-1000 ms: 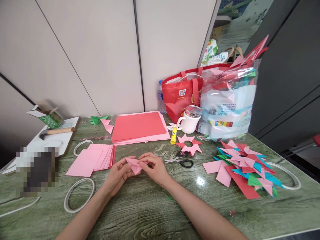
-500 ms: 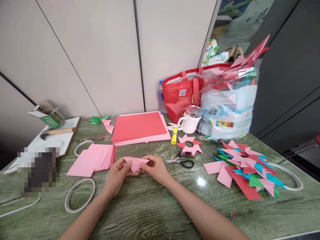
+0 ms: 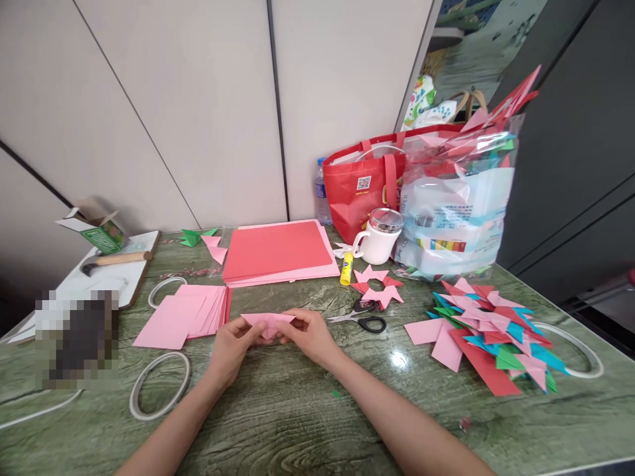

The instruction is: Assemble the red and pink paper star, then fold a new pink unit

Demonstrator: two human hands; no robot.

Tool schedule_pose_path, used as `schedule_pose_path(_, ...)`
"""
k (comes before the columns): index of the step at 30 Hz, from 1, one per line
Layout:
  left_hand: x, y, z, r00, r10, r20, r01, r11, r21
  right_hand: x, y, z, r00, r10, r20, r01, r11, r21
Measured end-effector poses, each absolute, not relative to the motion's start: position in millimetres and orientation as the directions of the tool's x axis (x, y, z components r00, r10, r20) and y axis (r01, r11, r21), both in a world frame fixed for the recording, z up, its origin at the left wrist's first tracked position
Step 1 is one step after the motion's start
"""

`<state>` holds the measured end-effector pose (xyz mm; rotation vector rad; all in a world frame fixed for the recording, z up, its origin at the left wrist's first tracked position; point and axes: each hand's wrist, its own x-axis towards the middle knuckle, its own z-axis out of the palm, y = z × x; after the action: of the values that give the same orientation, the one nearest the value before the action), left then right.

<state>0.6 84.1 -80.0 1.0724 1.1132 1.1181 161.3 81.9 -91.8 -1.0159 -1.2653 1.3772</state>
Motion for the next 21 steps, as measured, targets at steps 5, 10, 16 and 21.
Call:
schedule_pose_path(5, 1.3, 82.1, -79.1, 0.15, 0.979, -0.141, -0.123, 0.16, 0.98, 162.9, 83.4, -92.6, -0.168, 0.986, 0.004, -0.128, -0.018, -0.992)
schedule_pose_path(10, -0.5, 82.0, -79.7, 0.192, 0.976, -0.106, -0.142, 0.135, 0.981, 164.2, 84.7, -93.4, -0.189, 0.982, -0.009, -0.138, -0.036, -0.99)
schedule_pose_path(16, -0.8, 84.3, -79.2, 0.15, 0.985, -0.08, -0.147, 0.102, 0.984, 162.7, 84.2, -94.9, -0.213, 0.976, -0.043, -0.214, -0.09, -0.973)
schedule_pose_path(21, 2.0, 83.8, -79.3, 0.113, 0.987, -0.114, -0.165, 0.132, 0.977, 162.6, 83.3, -98.5, -0.212, 0.977, -0.03, -0.172, -0.067, -0.983)
